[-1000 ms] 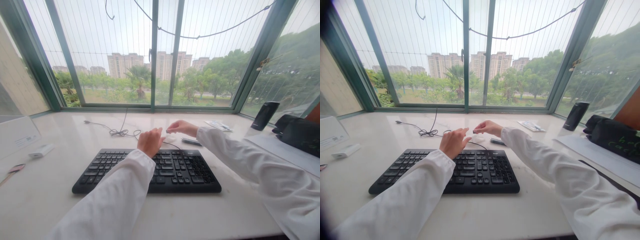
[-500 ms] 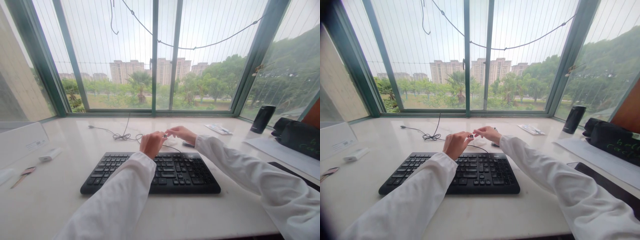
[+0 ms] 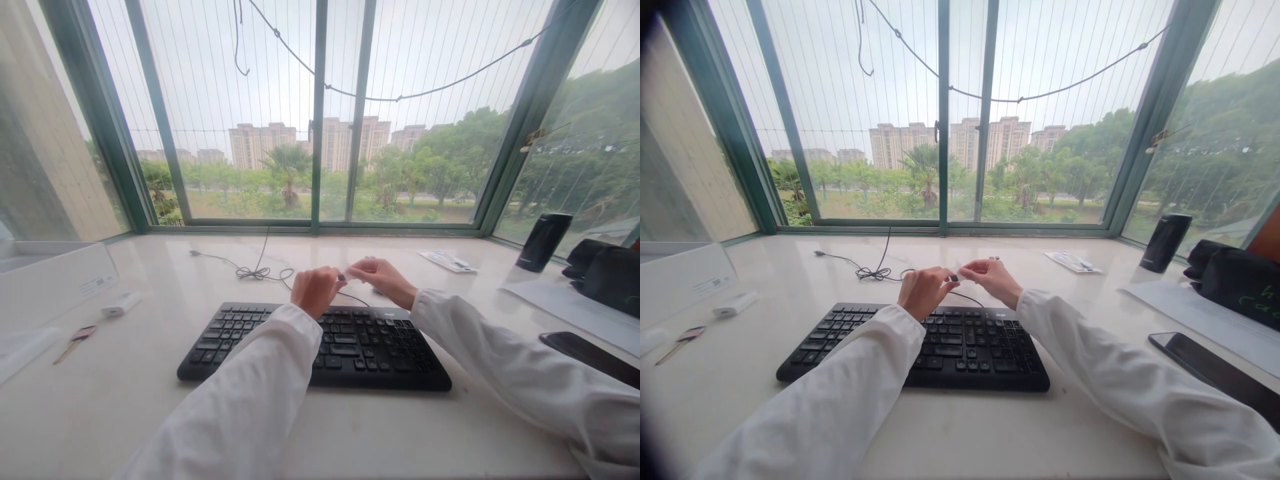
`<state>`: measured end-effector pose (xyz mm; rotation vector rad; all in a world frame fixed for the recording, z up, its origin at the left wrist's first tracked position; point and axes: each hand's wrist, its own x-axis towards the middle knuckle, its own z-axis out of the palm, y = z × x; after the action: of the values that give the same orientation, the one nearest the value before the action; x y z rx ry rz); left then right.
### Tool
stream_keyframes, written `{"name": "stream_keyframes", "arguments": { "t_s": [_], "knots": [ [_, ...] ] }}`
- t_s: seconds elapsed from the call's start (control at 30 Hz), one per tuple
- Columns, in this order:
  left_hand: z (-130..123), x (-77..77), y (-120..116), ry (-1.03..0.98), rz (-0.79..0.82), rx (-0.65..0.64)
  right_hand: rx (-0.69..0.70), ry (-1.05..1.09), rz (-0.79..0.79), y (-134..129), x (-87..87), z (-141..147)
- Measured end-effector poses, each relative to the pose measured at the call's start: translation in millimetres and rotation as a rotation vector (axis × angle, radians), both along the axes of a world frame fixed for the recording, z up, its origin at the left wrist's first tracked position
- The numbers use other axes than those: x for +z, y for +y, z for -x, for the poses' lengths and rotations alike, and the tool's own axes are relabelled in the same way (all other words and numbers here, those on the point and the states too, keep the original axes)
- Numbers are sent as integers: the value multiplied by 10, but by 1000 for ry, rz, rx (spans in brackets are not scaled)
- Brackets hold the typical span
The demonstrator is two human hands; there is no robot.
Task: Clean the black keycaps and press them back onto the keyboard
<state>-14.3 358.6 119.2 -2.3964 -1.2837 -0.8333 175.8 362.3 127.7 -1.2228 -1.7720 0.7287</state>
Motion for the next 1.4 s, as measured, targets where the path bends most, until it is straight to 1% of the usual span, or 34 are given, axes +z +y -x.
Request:
{"name": "stream_keyframes", "arguments": {
  "t_s": [0.07,0.13,0.23,0.33,0.4,0.47,0.57,0.77,0.93,1.0,1.17,1.33,1.4],
  "knots": [
    [-30,8,-46,3,-8,-16,70,67,-23,-143,-3,36],
    [-62,10,-90,-6,-13,-22,122,130,-40,-222,-34,54],
    [-102,3,-149,-42,-31,-36,118,281,-40,-243,-99,43],
    [-128,-12,-200,-77,-76,-65,91,443,35,-226,-151,4],
    [-141,-26,-226,-103,-102,-91,107,489,108,-229,-173,-21],
    [-153,-40,-244,-141,-115,-121,110,491,140,-245,-188,-39],
    [-172,-50,-270,-215,-111,-153,82,475,122,-278,-188,-53],
    [-217,-16,-358,-298,-60,-121,63,452,67,-329,-121,-81],
    [-231,-26,-404,-300,-41,-118,178,358,24,-365,-72,-148],
    [-236,-35,-415,-294,-27,-131,193,336,21,-371,-66,-166],
    [-267,-34,-433,-340,12,-110,142,289,-3,-373,-82,-160],
    [-283,-27,-425,-365,6,-85,76,336,14,-366,-86,-136],
    [-278,-29,-412,-373,0,-80,84,378,54,-354,-91,-138]
  ]
}}
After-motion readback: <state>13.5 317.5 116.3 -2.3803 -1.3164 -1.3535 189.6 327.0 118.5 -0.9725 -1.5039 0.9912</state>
